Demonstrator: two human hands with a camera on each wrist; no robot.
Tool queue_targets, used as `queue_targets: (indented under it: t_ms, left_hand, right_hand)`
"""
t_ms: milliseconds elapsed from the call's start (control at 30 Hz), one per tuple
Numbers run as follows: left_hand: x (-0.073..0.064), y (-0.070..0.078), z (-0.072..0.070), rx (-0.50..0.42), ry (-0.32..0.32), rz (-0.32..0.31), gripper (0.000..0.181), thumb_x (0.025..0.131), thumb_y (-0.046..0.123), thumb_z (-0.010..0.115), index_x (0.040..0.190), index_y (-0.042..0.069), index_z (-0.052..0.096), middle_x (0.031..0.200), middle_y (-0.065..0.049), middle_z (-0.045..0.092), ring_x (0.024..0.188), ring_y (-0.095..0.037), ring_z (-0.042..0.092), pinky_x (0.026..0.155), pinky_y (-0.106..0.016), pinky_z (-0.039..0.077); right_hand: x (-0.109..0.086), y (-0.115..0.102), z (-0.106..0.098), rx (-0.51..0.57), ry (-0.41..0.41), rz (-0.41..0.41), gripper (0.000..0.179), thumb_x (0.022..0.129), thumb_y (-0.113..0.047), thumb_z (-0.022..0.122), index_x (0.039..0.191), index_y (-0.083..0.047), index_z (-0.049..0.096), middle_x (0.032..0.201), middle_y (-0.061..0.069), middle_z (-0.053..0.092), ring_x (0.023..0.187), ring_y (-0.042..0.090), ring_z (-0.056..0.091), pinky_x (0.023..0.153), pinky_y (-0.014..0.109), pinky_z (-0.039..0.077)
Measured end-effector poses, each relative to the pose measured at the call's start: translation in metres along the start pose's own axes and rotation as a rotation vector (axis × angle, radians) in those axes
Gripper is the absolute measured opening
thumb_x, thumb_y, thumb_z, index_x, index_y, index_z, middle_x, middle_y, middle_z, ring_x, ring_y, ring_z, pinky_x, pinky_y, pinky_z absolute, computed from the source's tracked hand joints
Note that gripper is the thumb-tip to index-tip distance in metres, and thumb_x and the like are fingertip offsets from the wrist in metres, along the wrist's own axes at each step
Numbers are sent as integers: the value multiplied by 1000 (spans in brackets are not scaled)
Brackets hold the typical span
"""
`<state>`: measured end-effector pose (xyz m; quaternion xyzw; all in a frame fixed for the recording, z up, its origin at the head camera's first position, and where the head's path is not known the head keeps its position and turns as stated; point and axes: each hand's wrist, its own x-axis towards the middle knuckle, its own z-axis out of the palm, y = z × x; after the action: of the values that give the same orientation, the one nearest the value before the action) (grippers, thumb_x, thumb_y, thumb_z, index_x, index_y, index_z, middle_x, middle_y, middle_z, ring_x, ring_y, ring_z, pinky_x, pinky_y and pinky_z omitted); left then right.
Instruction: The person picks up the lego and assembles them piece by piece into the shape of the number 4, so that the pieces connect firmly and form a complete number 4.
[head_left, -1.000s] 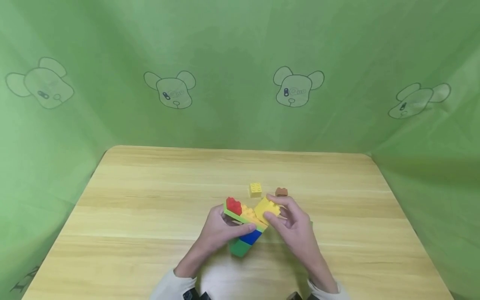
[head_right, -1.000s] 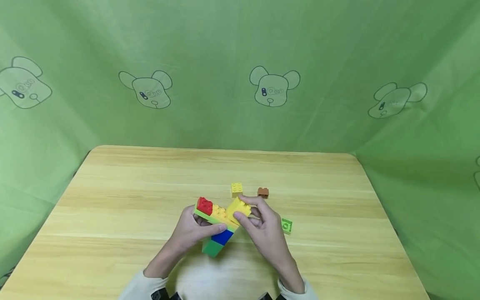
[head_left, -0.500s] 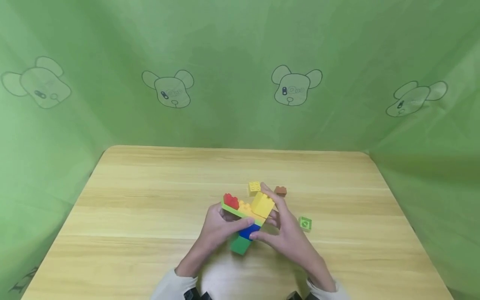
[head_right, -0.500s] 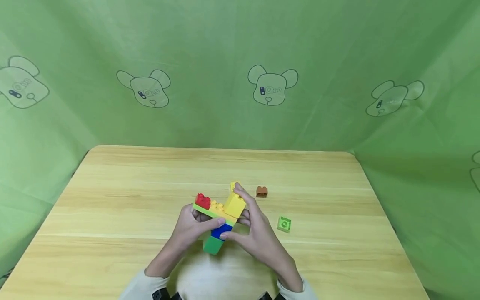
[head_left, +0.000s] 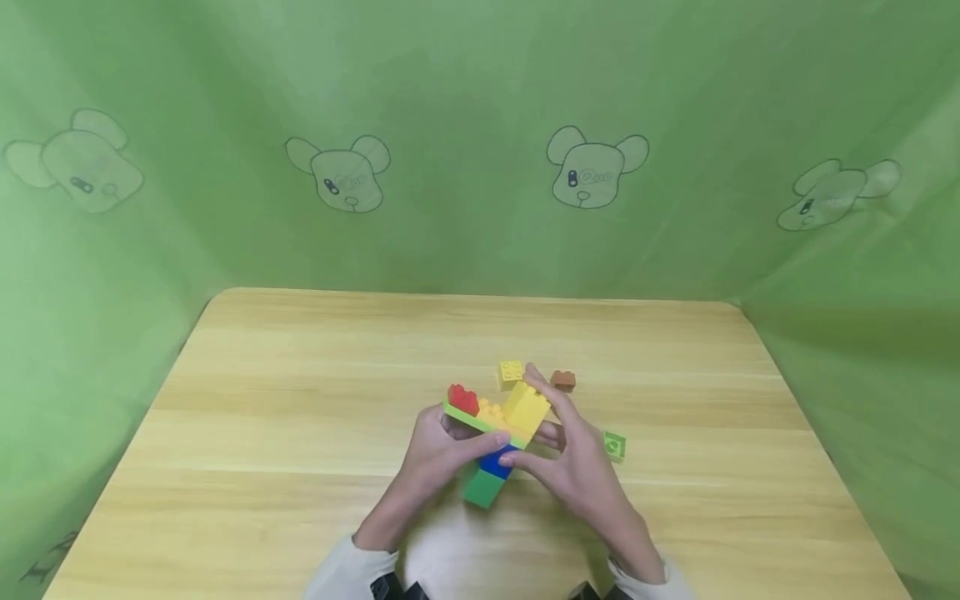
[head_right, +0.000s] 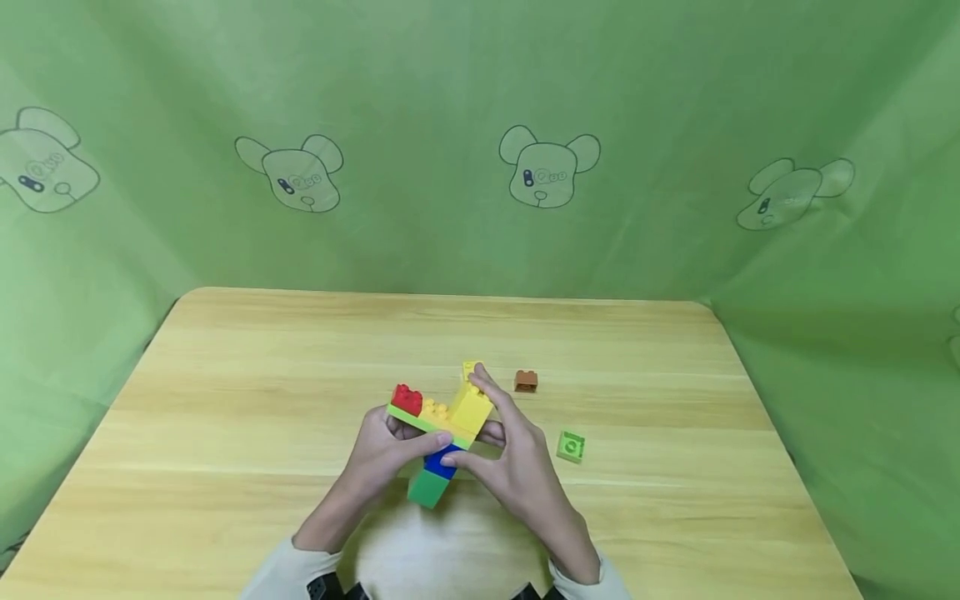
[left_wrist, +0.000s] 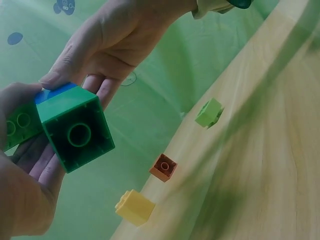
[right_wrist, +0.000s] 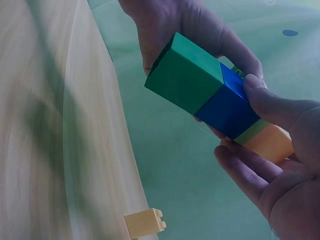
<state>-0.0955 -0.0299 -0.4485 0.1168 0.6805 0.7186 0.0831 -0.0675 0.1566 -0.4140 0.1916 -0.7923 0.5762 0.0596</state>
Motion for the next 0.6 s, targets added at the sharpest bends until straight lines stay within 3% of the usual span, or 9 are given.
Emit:
queue_targets:
  t_ms: [333, 600]
  left_hand:
    - [4, -1, 0, -89, -11, -28, 35, 75, 16, 80, 105, 6, 64, 92, -8, 67, 83, -20, 63, 79, -34, 52]
    - [5, -6, 2, -141, -14, -27, 39, 78, 19, 79, 111, 7, 63, 102, -8, 68, 95, -24, 65, 88, -36, 52]
  right_hand:
    - [3, 8, -1, 29, 10, -40, 86, 69, -2, 80, 143, -16, 39, 153, 7, 27, 122, 27, 50, 86, 32, 52]
    - [6, 12, -1, 60, -3, 80, 82, 77, -12, 78, 145, -25, 35, 150, 7, 32, 114, 23, 57, 86, 32, 52]
